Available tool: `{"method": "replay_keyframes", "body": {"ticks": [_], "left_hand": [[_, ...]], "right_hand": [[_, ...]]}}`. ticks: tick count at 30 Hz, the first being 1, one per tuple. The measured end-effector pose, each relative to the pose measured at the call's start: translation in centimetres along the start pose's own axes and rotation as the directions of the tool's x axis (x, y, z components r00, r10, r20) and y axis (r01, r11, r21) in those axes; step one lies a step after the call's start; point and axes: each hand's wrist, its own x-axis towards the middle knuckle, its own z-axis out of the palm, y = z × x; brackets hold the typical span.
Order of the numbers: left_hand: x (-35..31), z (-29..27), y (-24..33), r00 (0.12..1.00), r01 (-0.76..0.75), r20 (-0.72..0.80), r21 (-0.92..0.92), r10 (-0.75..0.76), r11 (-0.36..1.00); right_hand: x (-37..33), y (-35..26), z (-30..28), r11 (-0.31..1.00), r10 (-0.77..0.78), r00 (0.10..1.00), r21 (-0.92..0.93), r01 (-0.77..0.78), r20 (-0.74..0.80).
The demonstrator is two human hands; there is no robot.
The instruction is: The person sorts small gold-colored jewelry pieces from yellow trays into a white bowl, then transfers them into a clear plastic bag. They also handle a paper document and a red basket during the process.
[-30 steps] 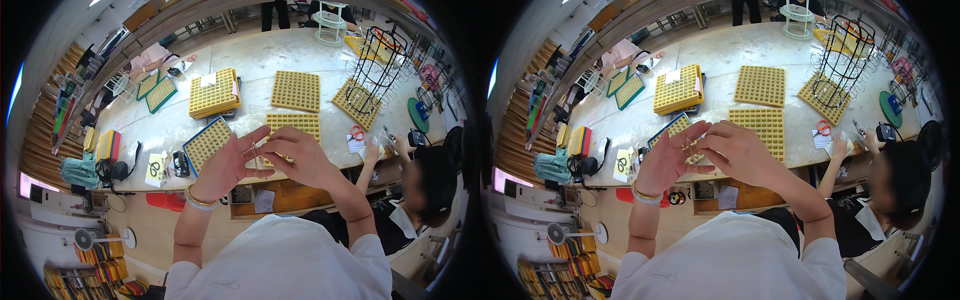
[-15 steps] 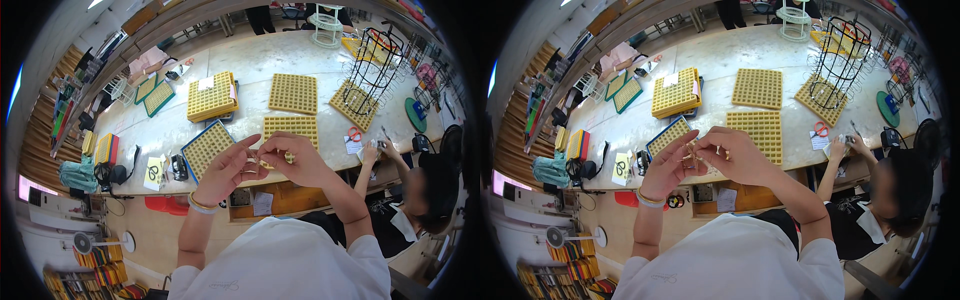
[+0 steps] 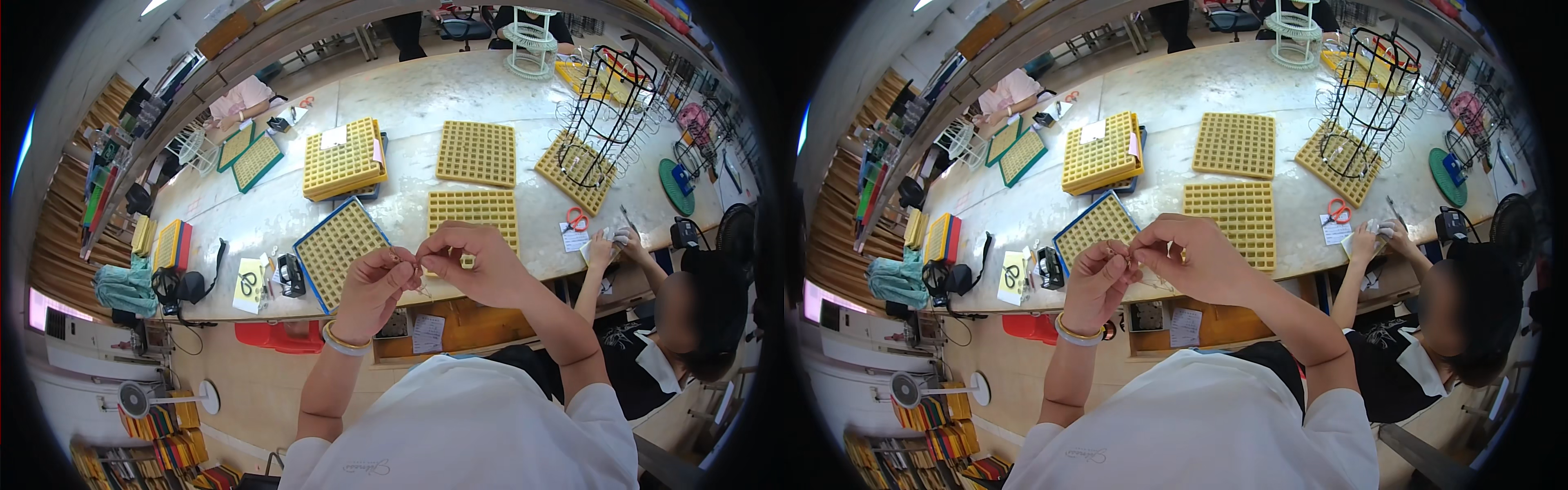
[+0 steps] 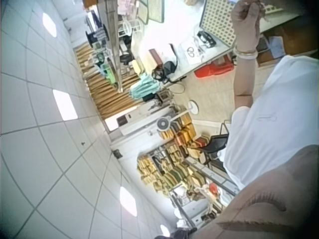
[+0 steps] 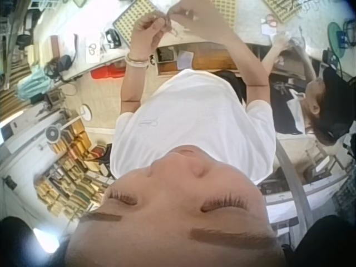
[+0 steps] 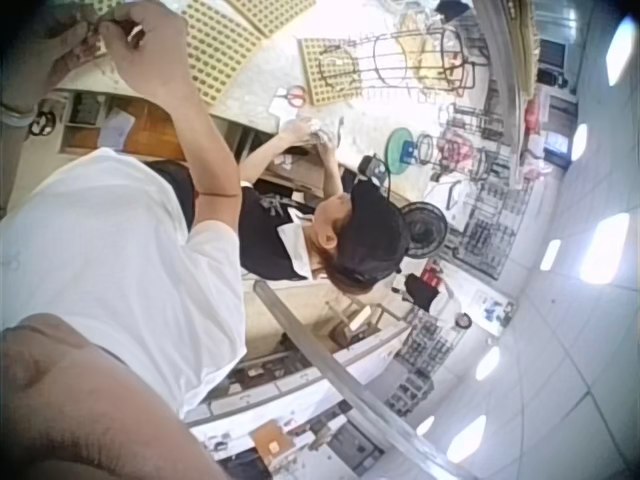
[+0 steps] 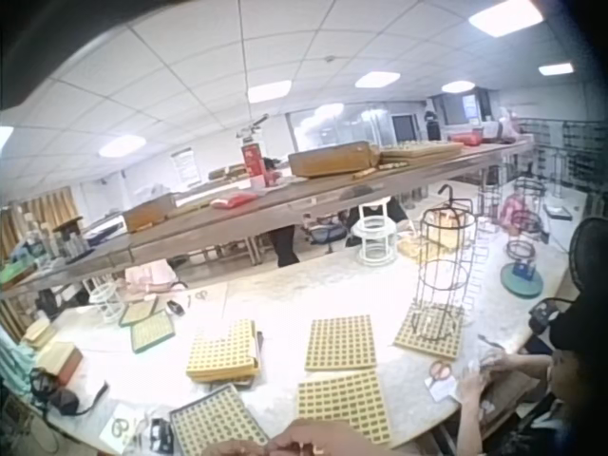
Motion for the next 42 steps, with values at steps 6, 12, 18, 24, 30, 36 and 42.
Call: {"method": "replay_keyframes", "body": {"ticks": [6, 12, 18, 24, 30, 36, 42], "left_hand": [[0.0, 0.2, -0.1, 0.992, -0.046, -0.108, 0.158, 0.064, 0.986], [0.0, 1.3, 0.1, 0.965, 0.007, -0.246, 0.381, 0.094, 0.924], [0.1, 1.2, -0.4, 0.951, 0.007, -0.275, 0.475, 0.141, 0.88], [0.0, 1.0, -0.5, 0.951, -0.015, -0.259, 0.508, 0.169, 0.861], [0.1, 1.2, -0.2, 0.968, 0.045, -0.244, 0.408, 0.062, 0.912], [0.3, -0.4, -0.4, 0.978, 0.16, -0.147, 0.096, -0.145, 0.982], [0.3, 0.5, -0.8, 0.969, 0.101, -0.246, 0.412, 0.003, 0.905]], "right_hand": [[-0.2, -0.5, 0.4, 0.966, -0.118, 0.991, -0.241, 0.098, -0.071], [-0.3, -0.5, 0.4, 0.833, -0.295, 0.955, -0.496, 0.244, -0.027], [-0.4, -0.9, 0.2, 0.868, -0.189, 0.982, -0.463, 0.179, 0.025], [-0.4, -0.3, 0.2, 0.823, -0.204, 0.977, -0.529, 0.209, 0.068], [-0.1, -0.1, -0.2, 0.687, -0.392, 0.912, -0.62, 0.379, 0.124], [0.1, 0.6, -0.5, 0.641, -0.479, 0.865, -0.614, 0.46, 0.148], [0.1, 1.2, -0.5, 0.717, -0.445, 0.891, -0.56, 0.415, 0.09]]}}
